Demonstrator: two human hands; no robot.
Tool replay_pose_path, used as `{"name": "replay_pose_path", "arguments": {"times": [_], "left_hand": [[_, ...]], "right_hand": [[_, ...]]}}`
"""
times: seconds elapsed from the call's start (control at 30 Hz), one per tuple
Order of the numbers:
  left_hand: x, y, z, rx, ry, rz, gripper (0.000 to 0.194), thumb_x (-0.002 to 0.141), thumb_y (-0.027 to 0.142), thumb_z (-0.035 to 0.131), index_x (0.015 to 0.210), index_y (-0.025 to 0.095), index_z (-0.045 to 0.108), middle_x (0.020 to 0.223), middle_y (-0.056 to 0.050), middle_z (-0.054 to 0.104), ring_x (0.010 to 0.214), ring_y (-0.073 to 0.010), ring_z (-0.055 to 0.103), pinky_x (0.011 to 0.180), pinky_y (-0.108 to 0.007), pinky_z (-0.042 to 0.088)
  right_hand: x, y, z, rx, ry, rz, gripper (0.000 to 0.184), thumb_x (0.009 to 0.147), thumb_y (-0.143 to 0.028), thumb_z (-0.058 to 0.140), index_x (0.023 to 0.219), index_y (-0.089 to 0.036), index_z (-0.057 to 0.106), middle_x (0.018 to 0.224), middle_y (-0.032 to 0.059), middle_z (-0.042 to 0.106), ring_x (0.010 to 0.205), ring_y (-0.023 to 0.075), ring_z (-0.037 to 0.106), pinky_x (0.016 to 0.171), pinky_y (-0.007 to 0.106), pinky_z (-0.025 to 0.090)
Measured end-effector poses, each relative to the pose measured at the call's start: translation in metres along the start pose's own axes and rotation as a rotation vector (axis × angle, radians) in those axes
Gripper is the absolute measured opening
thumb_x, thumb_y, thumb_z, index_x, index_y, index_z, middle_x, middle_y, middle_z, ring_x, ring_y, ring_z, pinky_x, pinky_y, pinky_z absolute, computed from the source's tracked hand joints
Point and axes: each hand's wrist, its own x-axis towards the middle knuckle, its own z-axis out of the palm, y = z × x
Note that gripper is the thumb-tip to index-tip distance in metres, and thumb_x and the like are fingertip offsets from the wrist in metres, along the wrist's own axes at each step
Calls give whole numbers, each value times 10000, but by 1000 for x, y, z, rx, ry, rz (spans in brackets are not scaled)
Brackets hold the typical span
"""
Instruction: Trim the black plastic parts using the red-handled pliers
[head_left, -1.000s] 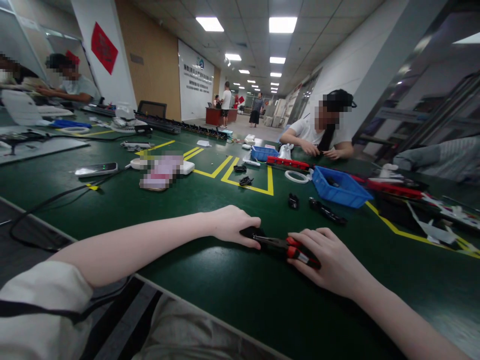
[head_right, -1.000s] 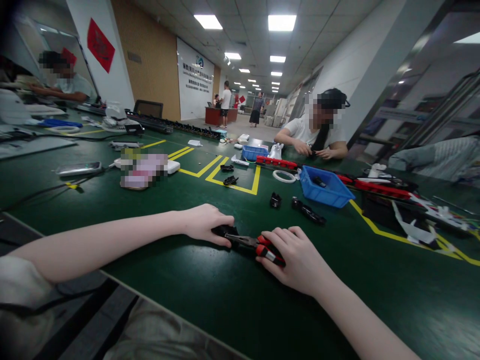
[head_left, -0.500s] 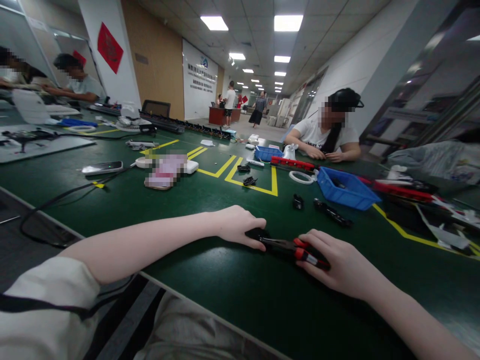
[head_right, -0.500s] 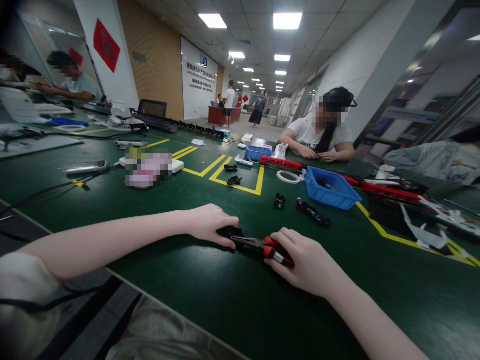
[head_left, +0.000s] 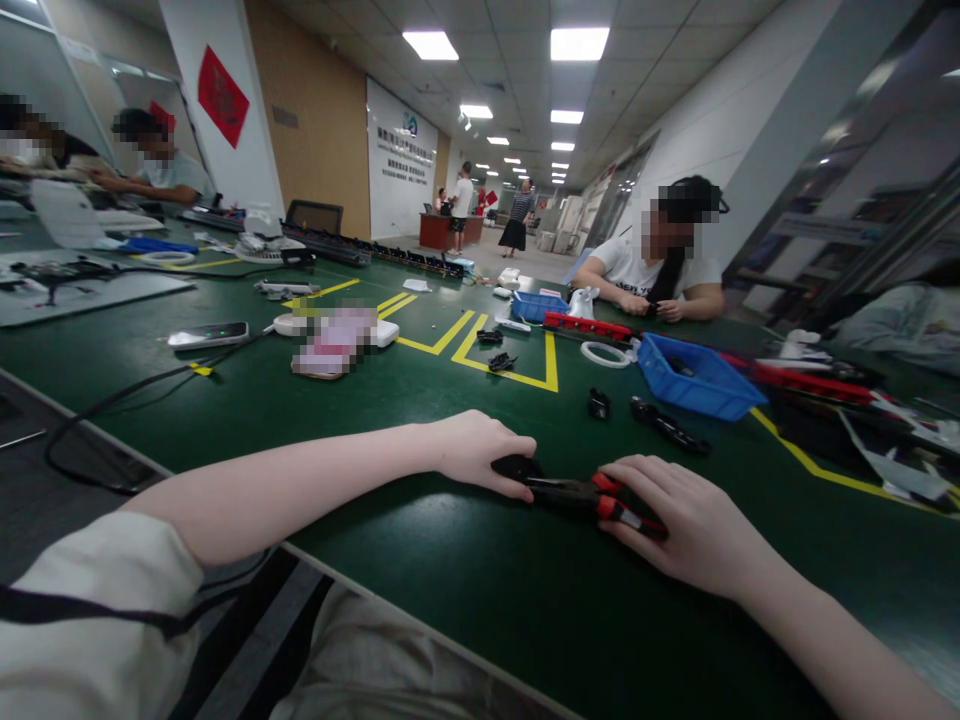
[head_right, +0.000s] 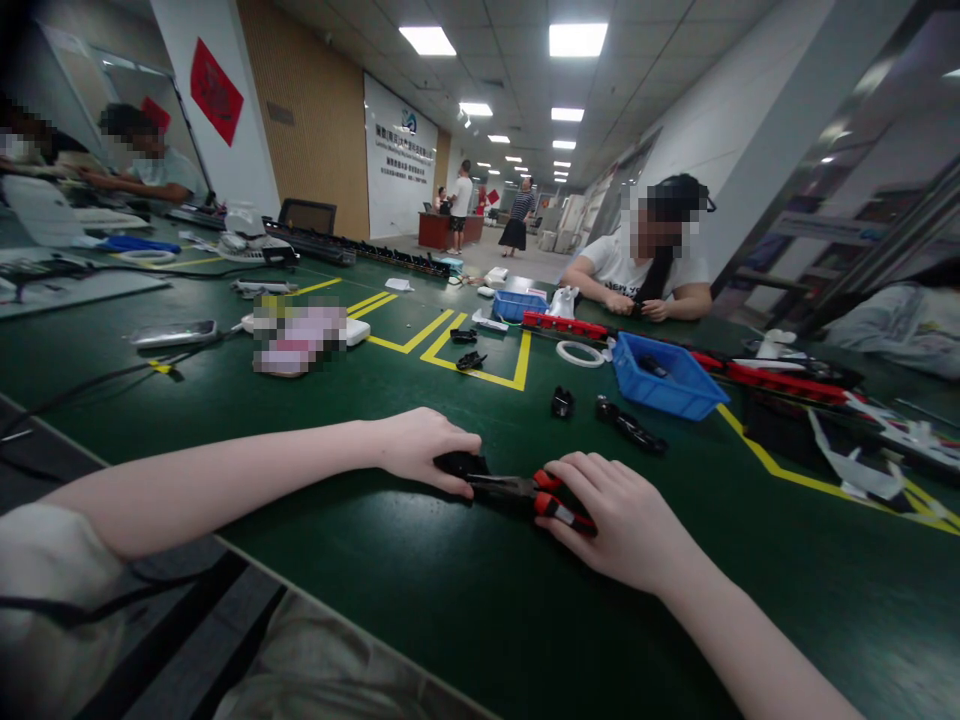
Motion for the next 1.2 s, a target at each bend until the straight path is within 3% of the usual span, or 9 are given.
{"name": "replay_pose_path", "arguments": {"times": [0.23, 0.33, 0.43, 0.6, 1.0, 1.2], "left_hand": [[-2, -2, 2, 22, 73, 66, 432, 894, 571, 573, 1154, 227, 598, 1043, -45, 602, 795, -173, 635, 599, -263, 428], [-2, -3, 3, 15, 92, 110, 439, 910, 534, 572, 1224, 228, 597, 1127, -75, 573, 968, -215, 612, 741, -285, 471], [-1, -4, 4, -5, 97, 136, 461, 918, 497, 578, 1282, 215, 568, 1210, -97, 565, 1072, -247, 578, 871, -326, 464], [-2, -7, 3, -73, 102, 117, 562, 909, 483, 596, 1371, 185, 479, 1322, -128, 531, 1157, -265, 549, 937, -351, 447], [-11, -30, -4, -37, 97, 71, 560, 928, 462, 564, 1389, 166, 445, 1379, -139, 500, 1209, -267, 542, 1002, -365, 423], [-15, -30, -7, -34, 122, 29, 505, 960, 397, 528, 1374, 117, 462, 1359, -139, 514, 1218, -270, 539, 1024, -360, 415]], "right_hand": [[-4, 9, 4, -119, 117, -58, 423, 856, -370, 606, 1221, -160, 574, 1100, 142, 669, 976, 284, 646, 809, 425, 537], [-5, 11, 4, -153, 142, -60, 446, 858, -367, 610, 1244, -149, 562, 1119, 155, 658, 1000, 299, 637, 826, 445, 532], [-5, 11, 5, -156, 159, -51, 459, 848, -362, 621, 1253, -152, 565, 1123, 156, 656, 1009, 308, 633, 839, 459, 528], [-4, 9, 5, -151, 177, -49, 464, 845, -356, 619, 1264, -165, 567, 1124, 147, 659, 1016, 308, 633, 862, 469, 527], [-3, 7, 6, -200, 156, -83, 478, 847, -370, 625, 1255, -133, 552, 1122, 165, 653, 1017, 312, 628, 860, 478, 536], [-9, 6, 2, -219, 107, -77, 466, 865, -313, 607, 1282, -120, 534, 1158, 193, 636, 1054, 324, 608, 915, 483, 510]]}}
